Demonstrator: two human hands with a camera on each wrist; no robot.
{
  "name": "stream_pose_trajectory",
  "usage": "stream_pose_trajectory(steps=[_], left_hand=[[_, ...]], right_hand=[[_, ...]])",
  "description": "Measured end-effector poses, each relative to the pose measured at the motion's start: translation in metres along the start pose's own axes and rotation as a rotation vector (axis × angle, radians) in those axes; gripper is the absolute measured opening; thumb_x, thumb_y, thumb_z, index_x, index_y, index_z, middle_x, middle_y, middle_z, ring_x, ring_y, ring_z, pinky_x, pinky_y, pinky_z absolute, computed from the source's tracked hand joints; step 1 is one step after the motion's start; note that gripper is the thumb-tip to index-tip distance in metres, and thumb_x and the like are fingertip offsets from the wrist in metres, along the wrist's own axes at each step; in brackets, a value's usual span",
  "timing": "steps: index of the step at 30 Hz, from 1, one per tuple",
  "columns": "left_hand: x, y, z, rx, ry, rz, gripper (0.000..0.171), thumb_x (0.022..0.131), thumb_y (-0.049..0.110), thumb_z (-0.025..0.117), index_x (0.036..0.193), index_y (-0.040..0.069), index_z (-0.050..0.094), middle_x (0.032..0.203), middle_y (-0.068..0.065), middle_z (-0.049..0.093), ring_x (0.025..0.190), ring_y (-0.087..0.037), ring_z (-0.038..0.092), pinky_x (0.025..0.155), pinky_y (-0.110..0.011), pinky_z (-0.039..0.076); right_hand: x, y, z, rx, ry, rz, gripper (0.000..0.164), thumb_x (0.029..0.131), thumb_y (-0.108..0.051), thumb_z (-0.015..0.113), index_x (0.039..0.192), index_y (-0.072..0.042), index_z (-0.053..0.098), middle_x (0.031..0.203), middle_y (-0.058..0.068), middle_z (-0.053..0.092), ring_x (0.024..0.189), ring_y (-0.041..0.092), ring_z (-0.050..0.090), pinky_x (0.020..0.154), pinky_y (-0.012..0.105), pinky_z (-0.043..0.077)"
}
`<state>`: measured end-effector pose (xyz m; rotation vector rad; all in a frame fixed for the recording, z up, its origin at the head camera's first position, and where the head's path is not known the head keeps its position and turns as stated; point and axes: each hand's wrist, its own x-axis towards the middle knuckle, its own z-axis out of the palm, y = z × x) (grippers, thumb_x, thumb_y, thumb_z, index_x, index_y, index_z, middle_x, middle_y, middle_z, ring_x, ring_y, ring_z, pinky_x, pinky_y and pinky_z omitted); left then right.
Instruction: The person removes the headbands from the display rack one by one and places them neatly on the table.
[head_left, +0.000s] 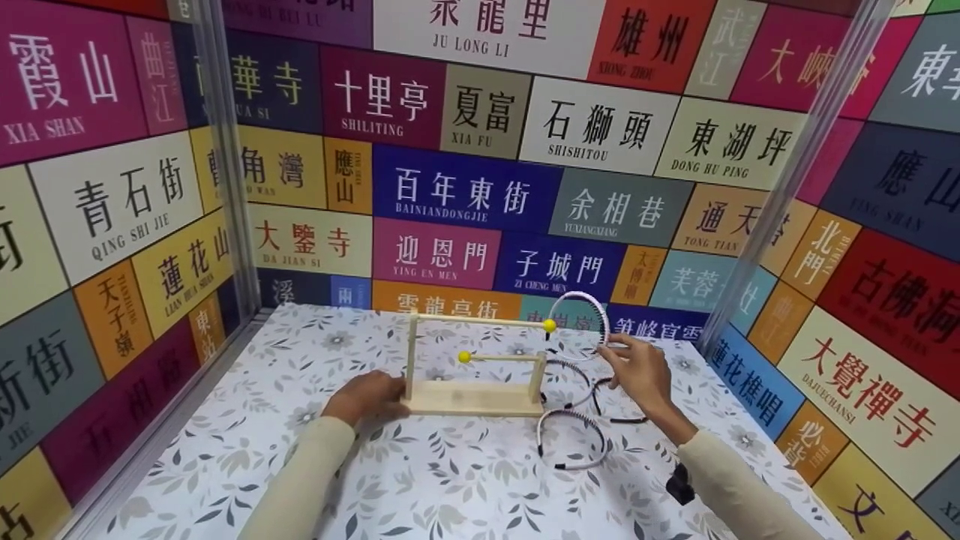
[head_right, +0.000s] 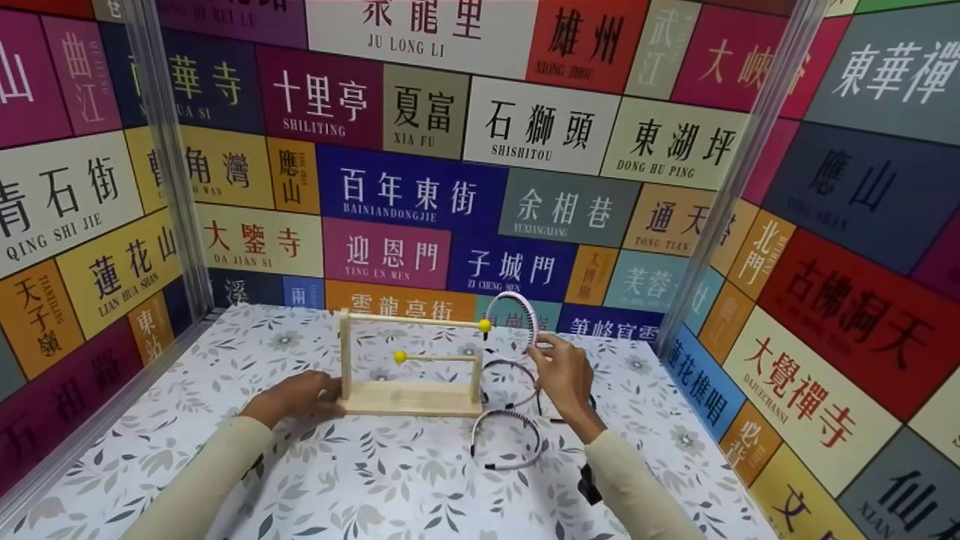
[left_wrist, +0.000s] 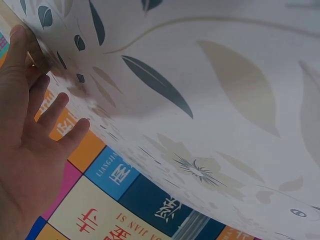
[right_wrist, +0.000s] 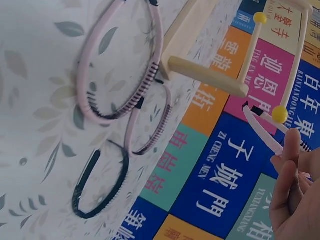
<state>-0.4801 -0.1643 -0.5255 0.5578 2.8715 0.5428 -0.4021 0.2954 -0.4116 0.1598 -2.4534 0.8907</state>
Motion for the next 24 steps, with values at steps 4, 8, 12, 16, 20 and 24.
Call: stream_pose_trajectory(steps=[4,8,12,16,20,24], left_hand=[[-0.002,0.0,0.0,0.04,0.024,0.041,0.038,0.091,0.038,0.08,0.124,0.021,0.072,0.103,0.005,0.072,0.101,-0.021,0.067,0.099,-0.047,0.054],[-0.003,0.0,0.0,0.044,0.033,0.054,0.038,0.091,0.039,0.08,0.124,0.02,0.072,0.098,0.006,0.071,0.095,-0.019,0.066,0.098,-0.046,0.054],[-0.005,0.001,0.001,0.016,0.026,0.047,0.036,0.091,0.037,0.08,0.122,0.019,0.072,0.094,0.006,0.07,0.092,-0.019,0.066,0.097,-0.047,0.055],[-0.008,0.003,0.0,0.007,0.025,0.031,0.036,0.092,0.037,0.079,0.123,0.02,0.072,0.098,0.006,0.071,0.096,-0.019,0.067,0.099,-0.047,0.054],[-0.015,0.007,-0.002,-0.031,0.024,0.013,0.036,0.093,0.035,0.079,0.125,0.021,0.071,0.104,0.005,0.073,0.1,-0.02,0.068,0.101,-0.048,0.054],[-0.012,0.004,-0.001,-0.032,0.031,0.012,0.034,0.092,0.036,0.079,0.123,0.022,0.072,0.104,0.006,0.073,0.099,-0.018,0.068,0.101,-0.048,0.054]], right_hand=[[-0.006,0.014,-0.012,-0.036,-0.006,0.018,0.037,0.099,-0.028,0.074,0.127,-0.003,0.072,0.107,0.019,0.077,0.044,0.02,0.065,0.034,0.027,0.037],[-0.013,0.027,-0.025,-0.036,-0.028,0.057,0.039,0.099,-0.028,0.073,0.128,-0.001,0.071,0.108,0.023,0.076,0.043,0.018,0.064,0.034,0.026,0.035],[-0.023,0.041,-0.036,-0.011,-0.071,0.104,0.042,0.099,-0.026,0.073,0.13,0.002,0.069,0.11,0.027,0.074,0.045,0.019,0.064,0.036,0.026,0.035],[-0.034,0.055,-0.048,0.007,-0.123,0.163,0.045,0.099,-0.028,0.073,0.132,0.003,0.067,0.113,0.028,0.073,0.049,0.022,0.066,0.039,0.026,0.039],[-0.045,0.065,-0.058,0.021,-0.168,0.204,0.047,0.099,-0.028,0.073,0.132,0.005,0.066,0.111,0.029,0.073,0.05,0.022,0.067,0.041,0.026,0.042],[-0.056,0.074,-0.063,0.034,-0.217,0.253,0.046,0.098,-0.024,0.074,0.131,0.008,0.065,0.105,0.023,0.077,0.05,0.022,0.067,0.04,0.025,0.042]])
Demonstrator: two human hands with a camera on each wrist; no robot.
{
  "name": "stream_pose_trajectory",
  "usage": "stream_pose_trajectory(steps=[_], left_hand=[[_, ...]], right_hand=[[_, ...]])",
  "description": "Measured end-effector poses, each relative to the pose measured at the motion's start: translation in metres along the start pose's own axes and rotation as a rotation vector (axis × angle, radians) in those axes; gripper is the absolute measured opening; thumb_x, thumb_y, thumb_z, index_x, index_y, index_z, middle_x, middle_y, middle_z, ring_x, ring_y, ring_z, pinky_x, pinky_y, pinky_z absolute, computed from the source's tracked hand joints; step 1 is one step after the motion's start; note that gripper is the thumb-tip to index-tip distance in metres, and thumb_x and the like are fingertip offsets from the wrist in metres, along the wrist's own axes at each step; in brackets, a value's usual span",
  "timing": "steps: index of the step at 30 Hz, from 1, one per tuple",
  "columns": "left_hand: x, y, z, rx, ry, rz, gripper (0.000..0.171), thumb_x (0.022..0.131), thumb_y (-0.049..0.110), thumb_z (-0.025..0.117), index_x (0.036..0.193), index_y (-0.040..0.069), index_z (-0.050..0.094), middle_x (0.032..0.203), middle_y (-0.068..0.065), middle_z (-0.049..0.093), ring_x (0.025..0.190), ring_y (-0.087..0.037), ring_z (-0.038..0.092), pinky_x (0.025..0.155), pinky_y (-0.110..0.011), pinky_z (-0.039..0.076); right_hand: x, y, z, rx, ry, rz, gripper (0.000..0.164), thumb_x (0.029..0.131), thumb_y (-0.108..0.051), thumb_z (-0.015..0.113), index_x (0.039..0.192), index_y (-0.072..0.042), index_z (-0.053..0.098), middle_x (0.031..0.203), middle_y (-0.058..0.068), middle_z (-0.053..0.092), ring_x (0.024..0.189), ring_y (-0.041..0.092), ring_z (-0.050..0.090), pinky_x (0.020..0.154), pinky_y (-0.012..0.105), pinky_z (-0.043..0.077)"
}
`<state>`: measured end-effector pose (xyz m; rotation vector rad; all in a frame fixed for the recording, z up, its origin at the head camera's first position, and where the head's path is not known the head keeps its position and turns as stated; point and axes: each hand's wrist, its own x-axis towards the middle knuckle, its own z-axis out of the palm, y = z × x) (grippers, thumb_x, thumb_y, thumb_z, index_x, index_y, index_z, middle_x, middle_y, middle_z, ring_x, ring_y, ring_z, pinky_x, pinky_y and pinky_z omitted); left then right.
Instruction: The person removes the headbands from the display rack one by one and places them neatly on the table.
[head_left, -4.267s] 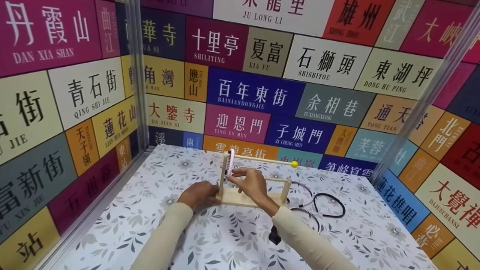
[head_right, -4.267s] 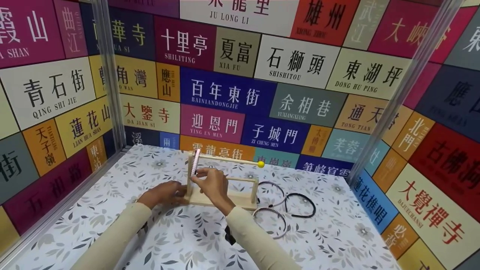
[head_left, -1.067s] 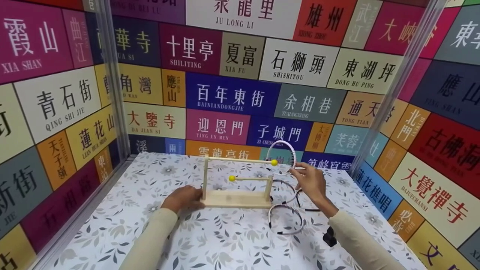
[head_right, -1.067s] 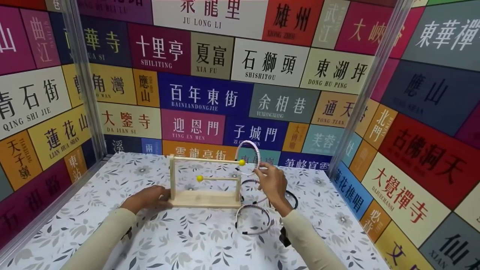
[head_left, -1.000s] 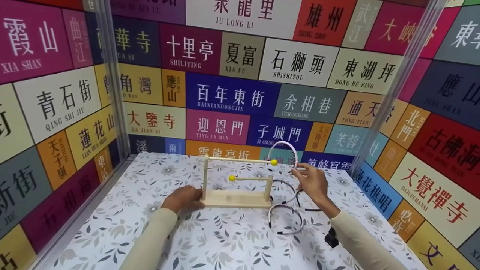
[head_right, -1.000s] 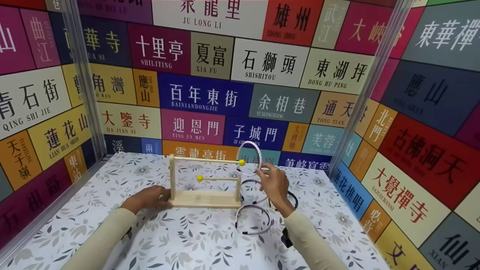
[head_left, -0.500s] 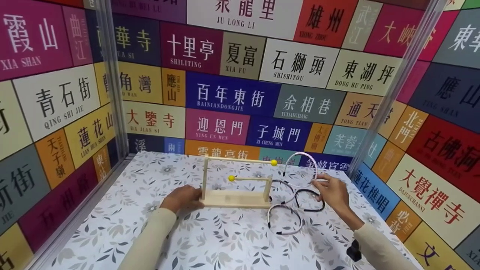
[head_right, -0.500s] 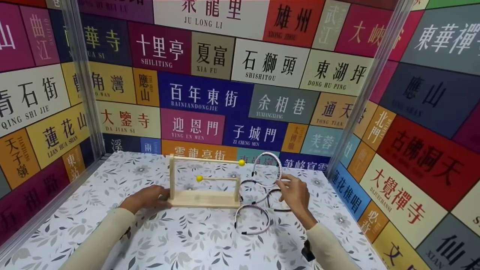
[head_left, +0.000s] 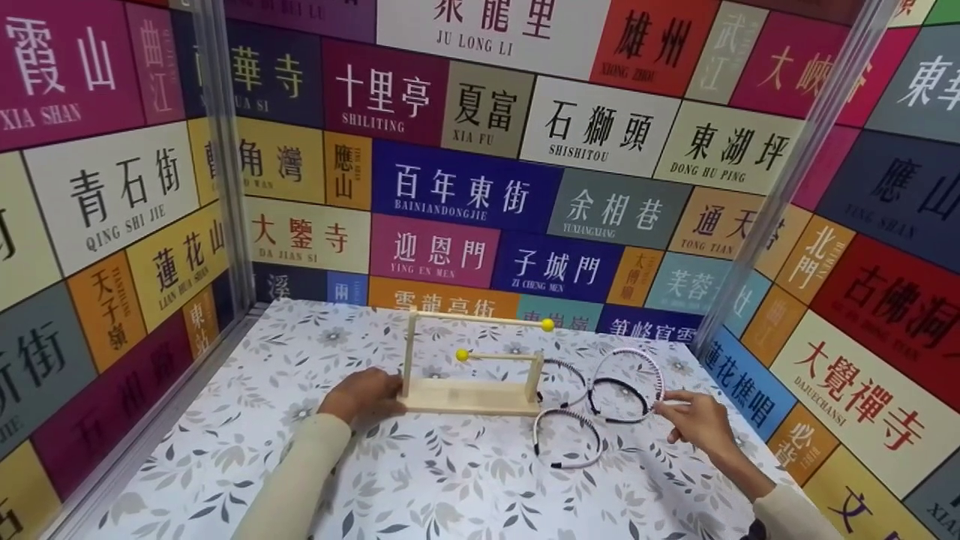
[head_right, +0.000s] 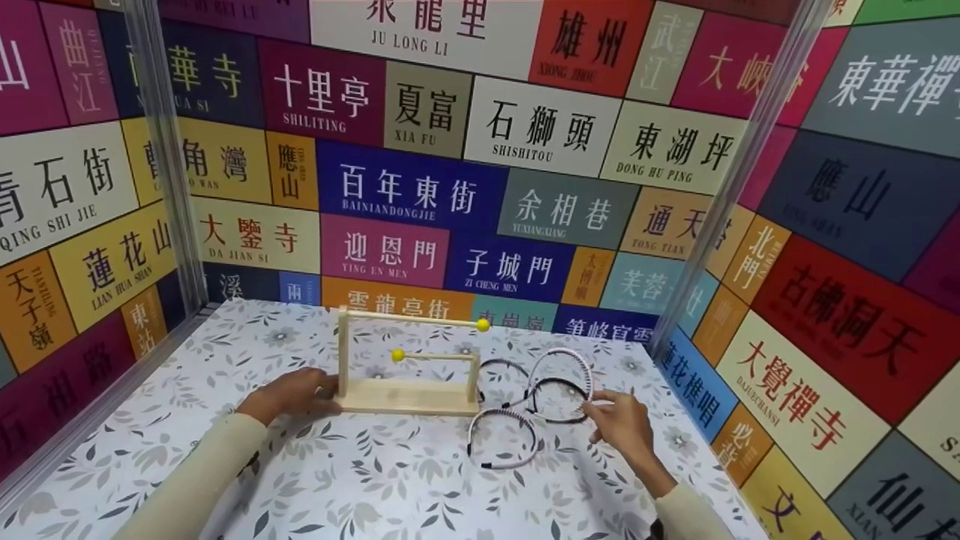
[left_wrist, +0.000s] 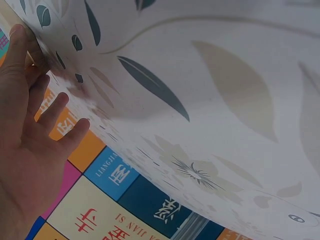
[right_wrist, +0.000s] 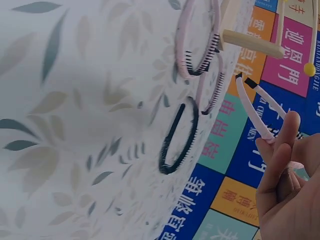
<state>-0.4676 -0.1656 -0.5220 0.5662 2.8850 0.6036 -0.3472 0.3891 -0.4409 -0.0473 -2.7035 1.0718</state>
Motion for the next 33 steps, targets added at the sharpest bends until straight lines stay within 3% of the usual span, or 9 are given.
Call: stream_pose_trajectory(steps=[7,13,19,25,33], left_hand=[[-0.005,0.004,-0.004,-0.004,-0.008,-0.023,0.037,0.092,0.034,0.079,0.126,0.021,0.071,0.11,0.003,0.073,0.107,-0.023,0.067,0.104,-0.05,0.052],[-0.006,0.007,-0.005,-0.004,0.006,-0.016,0.037,0.093,0.033,0.08,0.126,0.018,0.071,0.112,0.0,0.074,0.107,-0.024,0.068,0.103,-0.049,0.053],[-0.006,0.007,-0.004,0.009,-0.004,-0.013,0.039,0.093,0.035,0.078,0.128,0.019,0.07,0.113,0.0,0.073,0.11,-0.025,0.067,0.105,-0.049,0.051],[-0.007,0.007,-0.006,-0.008,-0.012,-0.013,0.04,0.094,0.035,0.078,0.13,0.02,0.07,0.113,0.0,0.073,0.11,-0.025,0.067,0.105,-0.05,0.051],[-0.005,0.005,-0.004,-0.015,-0.021,-0.018,0.037,0.093,0.034,0.079,0.127,0.02,0.071,0.103,0.004,0.072,0.101,-0.021,0.067,0.102,-0.049,0.053]], right_hand=[[-0.018,0.028,0.002,0.055,-0.079,0.155,0.045,0.094,-0.017,0.076,0.127,0.012,0.065,0.091,0.014,0.079,0.049,0.021,0.065,0.041,0.022,0.041],[-0.029,0.045,0.002,0.053,-0.106,0.221,0.043,0.09,-0.016,0.078,0.121,0.013,0.068,0.084,0.015,0.078,0.046,0.014,0.061,0.045,0.024,0.047],[-0.03,0.051,-0.006,0.094,-0.162,0.294,0.042,0.093,-0.018,0.076,0.122,0.011,0.069,0.092,0.016,0.079,0.05,0.012,0.063,0.049,0.023,0.051],[-0.025,0.054,-0.024,0.148,-0.207,0.344,0.053,0.097,-0.024,0.074,0.134,0.013,0.061,0.095,0.008,0.079,0.054,0.009,0.064,0.053,0.021,0.051],[-0.028,0.074,-0.03,0.178,-0.26,0.37,0.049,0.098,-0.015,0.071,0.13,0.019,0.058,0.095,0.011,0.079,0.054,0.005,0.064,0.05,0.016,0.047]])
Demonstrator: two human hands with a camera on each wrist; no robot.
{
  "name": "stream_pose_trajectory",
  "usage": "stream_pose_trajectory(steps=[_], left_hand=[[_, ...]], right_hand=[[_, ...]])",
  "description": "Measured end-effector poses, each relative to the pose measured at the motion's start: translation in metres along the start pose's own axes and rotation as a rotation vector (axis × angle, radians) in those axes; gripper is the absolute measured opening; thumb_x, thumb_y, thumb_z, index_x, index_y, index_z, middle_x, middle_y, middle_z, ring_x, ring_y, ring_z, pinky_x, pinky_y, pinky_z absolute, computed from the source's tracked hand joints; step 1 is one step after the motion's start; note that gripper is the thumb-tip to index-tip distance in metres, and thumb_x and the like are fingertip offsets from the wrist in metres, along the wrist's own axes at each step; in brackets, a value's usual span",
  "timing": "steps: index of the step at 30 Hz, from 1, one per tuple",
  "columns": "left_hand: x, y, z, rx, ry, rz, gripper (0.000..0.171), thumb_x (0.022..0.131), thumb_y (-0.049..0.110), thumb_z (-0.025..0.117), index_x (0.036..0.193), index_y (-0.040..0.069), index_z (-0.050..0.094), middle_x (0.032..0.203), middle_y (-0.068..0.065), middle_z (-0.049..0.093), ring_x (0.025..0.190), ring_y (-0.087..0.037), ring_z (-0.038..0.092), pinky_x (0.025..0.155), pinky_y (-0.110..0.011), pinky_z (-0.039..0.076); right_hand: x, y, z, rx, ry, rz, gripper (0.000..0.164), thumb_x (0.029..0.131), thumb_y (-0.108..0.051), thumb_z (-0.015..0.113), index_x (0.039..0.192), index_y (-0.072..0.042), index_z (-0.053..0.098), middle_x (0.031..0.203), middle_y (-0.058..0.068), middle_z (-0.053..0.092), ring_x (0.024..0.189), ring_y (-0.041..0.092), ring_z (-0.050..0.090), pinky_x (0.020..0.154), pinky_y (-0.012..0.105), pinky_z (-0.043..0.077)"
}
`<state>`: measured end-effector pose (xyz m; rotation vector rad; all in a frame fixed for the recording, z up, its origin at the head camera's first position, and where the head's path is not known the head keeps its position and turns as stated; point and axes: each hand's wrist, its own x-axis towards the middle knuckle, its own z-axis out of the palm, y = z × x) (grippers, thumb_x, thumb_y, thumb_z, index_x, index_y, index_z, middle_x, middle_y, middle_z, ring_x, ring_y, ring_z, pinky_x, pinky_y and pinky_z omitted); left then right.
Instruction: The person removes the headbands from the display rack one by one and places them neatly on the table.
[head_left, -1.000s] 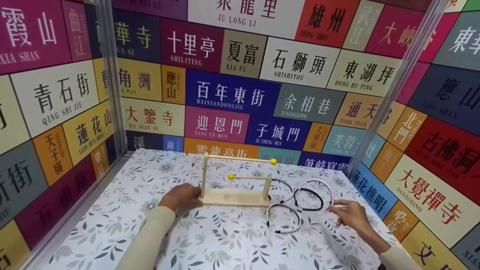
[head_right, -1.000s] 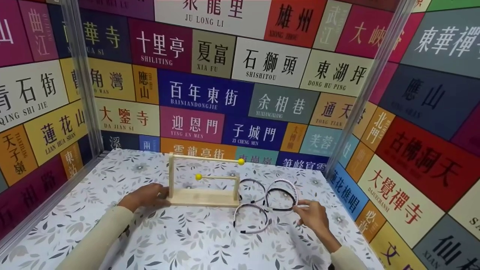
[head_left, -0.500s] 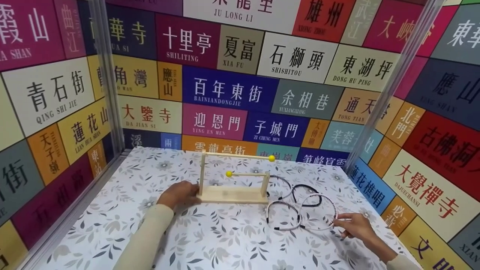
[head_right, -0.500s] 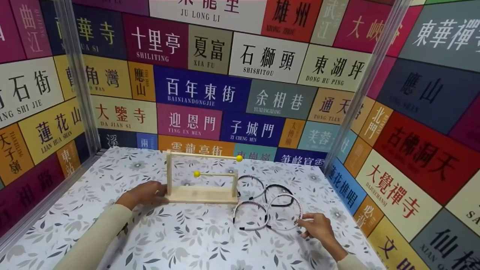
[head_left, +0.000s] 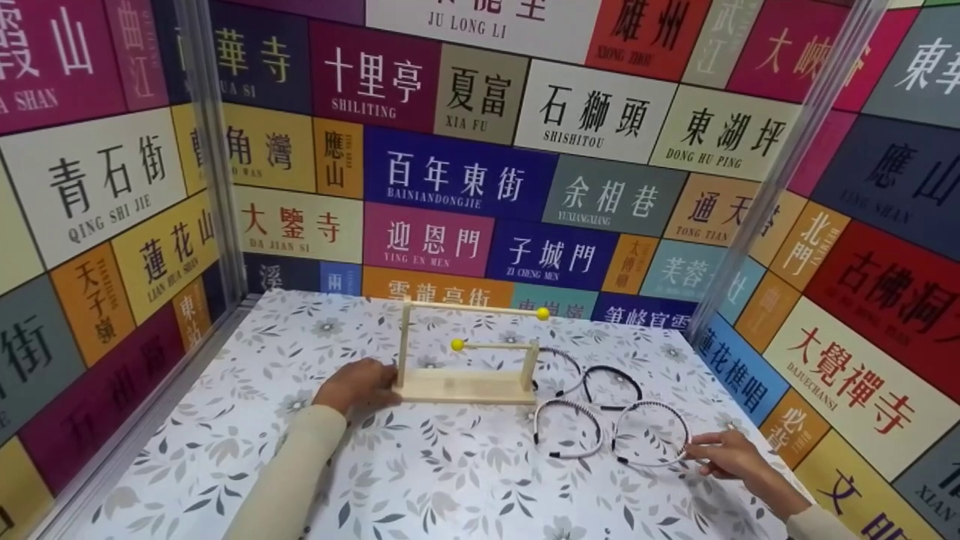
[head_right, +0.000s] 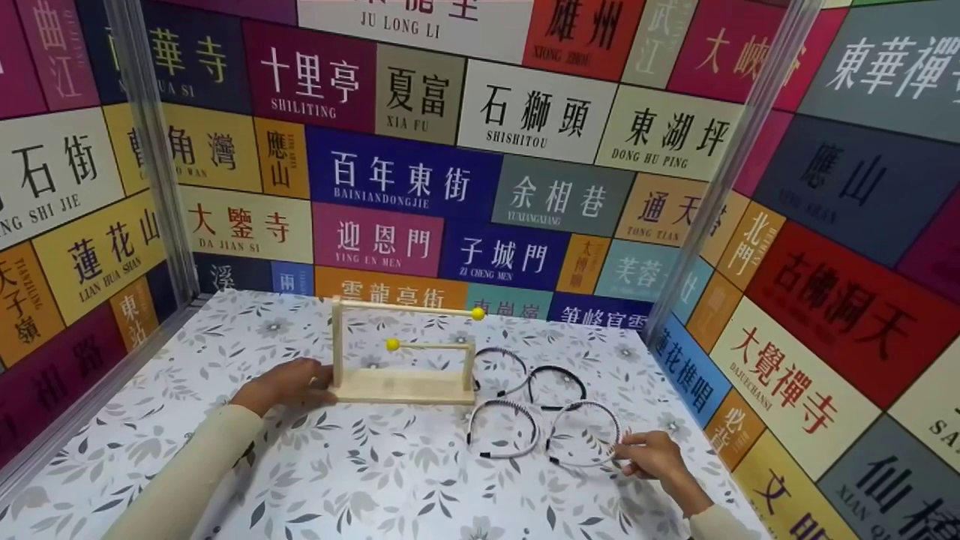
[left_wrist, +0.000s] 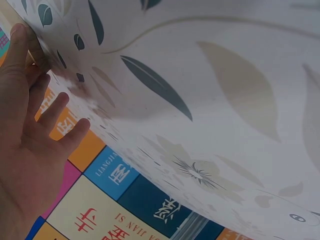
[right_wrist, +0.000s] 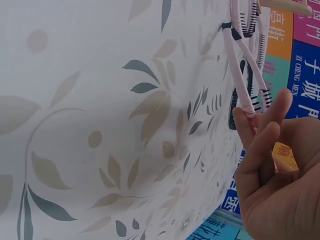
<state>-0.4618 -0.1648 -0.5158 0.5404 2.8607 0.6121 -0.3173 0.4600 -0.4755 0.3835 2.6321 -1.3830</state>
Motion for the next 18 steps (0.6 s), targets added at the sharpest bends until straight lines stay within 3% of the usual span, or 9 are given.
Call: stream_pose_trajectory(steps=[9,18], left_hand=[[0.006,-0.005,0.003,0.016,0.007,0.009,0.038,0.094,0.035,0.079,0.128,0.021,0.071,0.111,0.003,0.074,0.104,-0.02,0.067,0.103,-0.047,0.052],[-0.003,0.001,-0.001,0.011,0.002,-0.001,0.036,0.095,0.038,0.076,0.128,0.025,0.07,0.114,0.004,0.073,0.109,-0.022,0.067,0.104,-0.05,0.052]], right_hand=[[0.005,0.011,0.014,-0.05,0.078,0.0,0.042,0.091,-0.013,0.075,0.122,0.014,0.066,0.082,0.01,0.077,0.055,0.009,0.067,0.053,0.022,0.055],[0.007,0.013,0.025,-0.079,0.111,0.007,0.036,0.088,-0.012,0.077,0.115,0.01,0.071,0.072,0.007,0.073,0.053,0.01,0.066,0.053,0.024,0.057]])
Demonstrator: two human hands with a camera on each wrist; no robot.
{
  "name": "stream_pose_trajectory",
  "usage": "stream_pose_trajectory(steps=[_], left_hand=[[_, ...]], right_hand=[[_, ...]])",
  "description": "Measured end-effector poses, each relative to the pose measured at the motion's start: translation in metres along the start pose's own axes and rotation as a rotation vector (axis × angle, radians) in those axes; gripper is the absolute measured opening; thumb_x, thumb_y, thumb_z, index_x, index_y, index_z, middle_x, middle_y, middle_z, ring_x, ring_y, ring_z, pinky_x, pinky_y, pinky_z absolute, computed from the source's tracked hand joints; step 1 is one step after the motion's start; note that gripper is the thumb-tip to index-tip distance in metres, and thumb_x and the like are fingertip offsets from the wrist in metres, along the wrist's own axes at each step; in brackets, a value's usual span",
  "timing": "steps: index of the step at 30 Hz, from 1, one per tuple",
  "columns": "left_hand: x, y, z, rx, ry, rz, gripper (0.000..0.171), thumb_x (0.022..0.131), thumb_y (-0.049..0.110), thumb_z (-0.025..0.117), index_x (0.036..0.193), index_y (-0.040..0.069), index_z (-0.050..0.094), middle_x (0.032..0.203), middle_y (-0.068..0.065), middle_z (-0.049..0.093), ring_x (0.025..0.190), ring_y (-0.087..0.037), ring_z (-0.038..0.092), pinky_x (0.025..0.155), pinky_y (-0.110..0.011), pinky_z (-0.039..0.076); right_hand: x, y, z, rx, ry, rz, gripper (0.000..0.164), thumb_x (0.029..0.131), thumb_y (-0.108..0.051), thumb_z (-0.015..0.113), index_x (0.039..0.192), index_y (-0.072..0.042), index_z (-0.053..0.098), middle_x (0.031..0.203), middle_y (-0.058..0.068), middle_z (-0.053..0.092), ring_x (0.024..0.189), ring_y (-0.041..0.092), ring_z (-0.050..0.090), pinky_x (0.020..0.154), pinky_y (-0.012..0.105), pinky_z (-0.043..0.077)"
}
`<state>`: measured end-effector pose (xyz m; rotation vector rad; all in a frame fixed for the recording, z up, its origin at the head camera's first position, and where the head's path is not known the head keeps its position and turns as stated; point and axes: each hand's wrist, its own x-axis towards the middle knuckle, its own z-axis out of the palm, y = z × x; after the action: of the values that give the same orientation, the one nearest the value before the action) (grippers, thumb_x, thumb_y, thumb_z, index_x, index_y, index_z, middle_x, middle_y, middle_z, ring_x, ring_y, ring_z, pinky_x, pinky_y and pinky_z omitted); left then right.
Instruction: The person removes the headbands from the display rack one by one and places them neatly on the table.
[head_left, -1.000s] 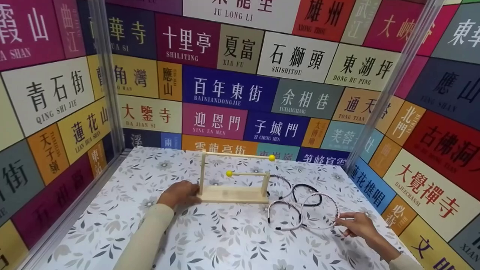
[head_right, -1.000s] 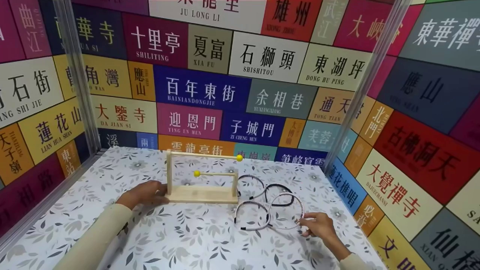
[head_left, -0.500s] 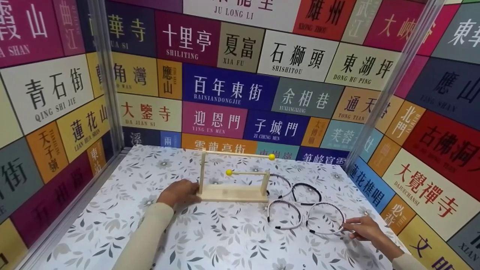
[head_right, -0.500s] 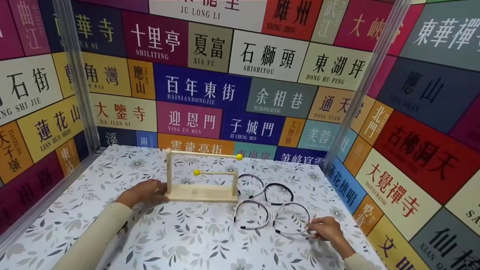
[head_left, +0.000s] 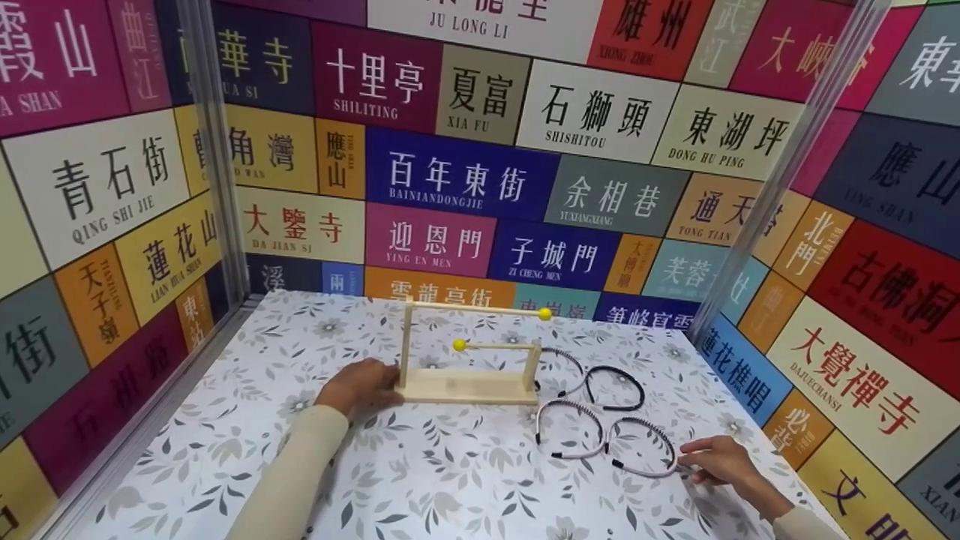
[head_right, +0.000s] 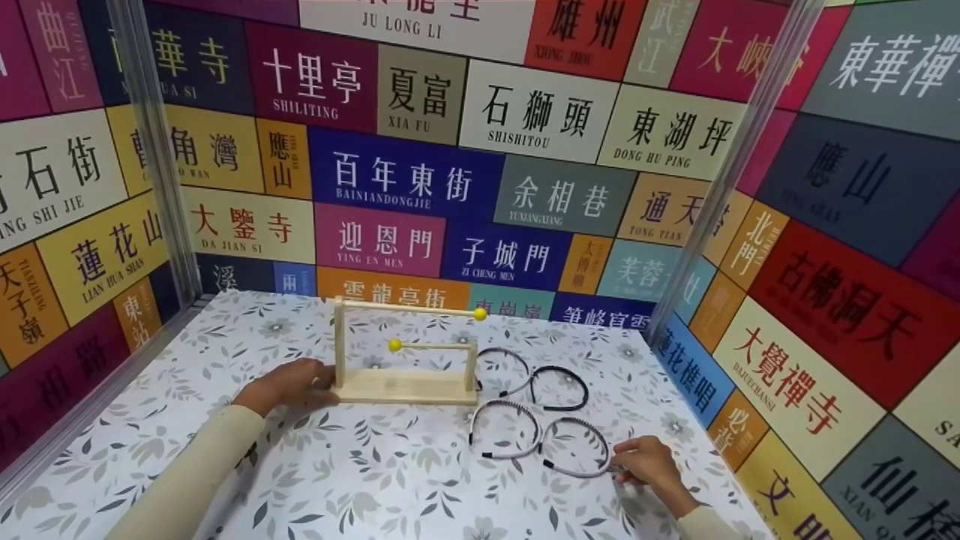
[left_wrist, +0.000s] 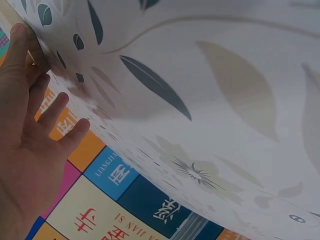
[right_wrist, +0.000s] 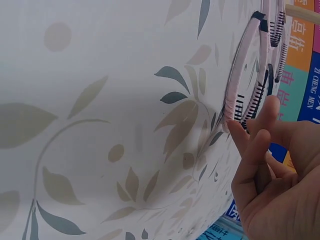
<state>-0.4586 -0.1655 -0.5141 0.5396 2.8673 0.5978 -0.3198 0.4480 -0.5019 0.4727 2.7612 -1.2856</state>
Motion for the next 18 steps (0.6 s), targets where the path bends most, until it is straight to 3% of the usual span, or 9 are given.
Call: stream_pose_trajectory(steps=[7,10,15,18], left_hand=[[0.003,0.001,0.0,0.014,0.004,0.021,0.036,0.094,0.037,0.077,0.126,0.022,0.07,0.111,0.002,0.073,0.107,-0.023,0.067,0.103,-0.049,0.053],[0.007,-0.002,0.001,0.037,0.009,0.026,0.035,0.094,0.039,0.078,0.125,0.023,0.071,0.108,0.004,0.073,0.105,-0.022,0.067,0.102,-0.048,0.053],[0.009,-0.002,0.0,0.037,0.025,0.035,0.038,0.092,0.038,0.079,0.127,0.023,0.071,0.11,0.004,0.072,0.107,-0.023,0.067,0.103,-0.049,0.052],[0.013,-0.006,0.0,0.027,0.044,0.036,0.055,0.09,0.039,0.081,0.139,0.02,0.065,0.118,0.0,0.073,0.11,-0.024,0.066,0.105,-0.049,0.051]], right_hand=[[0.003,-0.003,-0.001,-0.016,0.003,-0.009,0.038,0.087,-0.011,0.077,0.116,0.011,0.07,0.07,0.01,0.072,0.052,0.011,0.065,0.053,0.027,0.058],[0.006,-0.008,-0.005,-0.028,0.013,-0.049,0.038,0.088,-0.012,0.077,0.117,0.011,0.07,0.077,0.014,0.075,0.053,0.013,0.066,0.053,0.028,0.057],[0.008,-0.031,-0.013,-0.095,0.068,-0.222,0.039,0.095,-0.02,0.075,0.12,0.009,0.07,0.1,0.022,0.077,0.06,0.019,0.072,0.055,0.03,0.058],[0.01,-0.048,-0.015,-0.169,0.107,-0.368,0.04,0.099,-0.026,0.073,0.123,0.006,0.07,0.107,0.023,0.076,0.069,0.022,0.075,0.056,0.03,0.06]])
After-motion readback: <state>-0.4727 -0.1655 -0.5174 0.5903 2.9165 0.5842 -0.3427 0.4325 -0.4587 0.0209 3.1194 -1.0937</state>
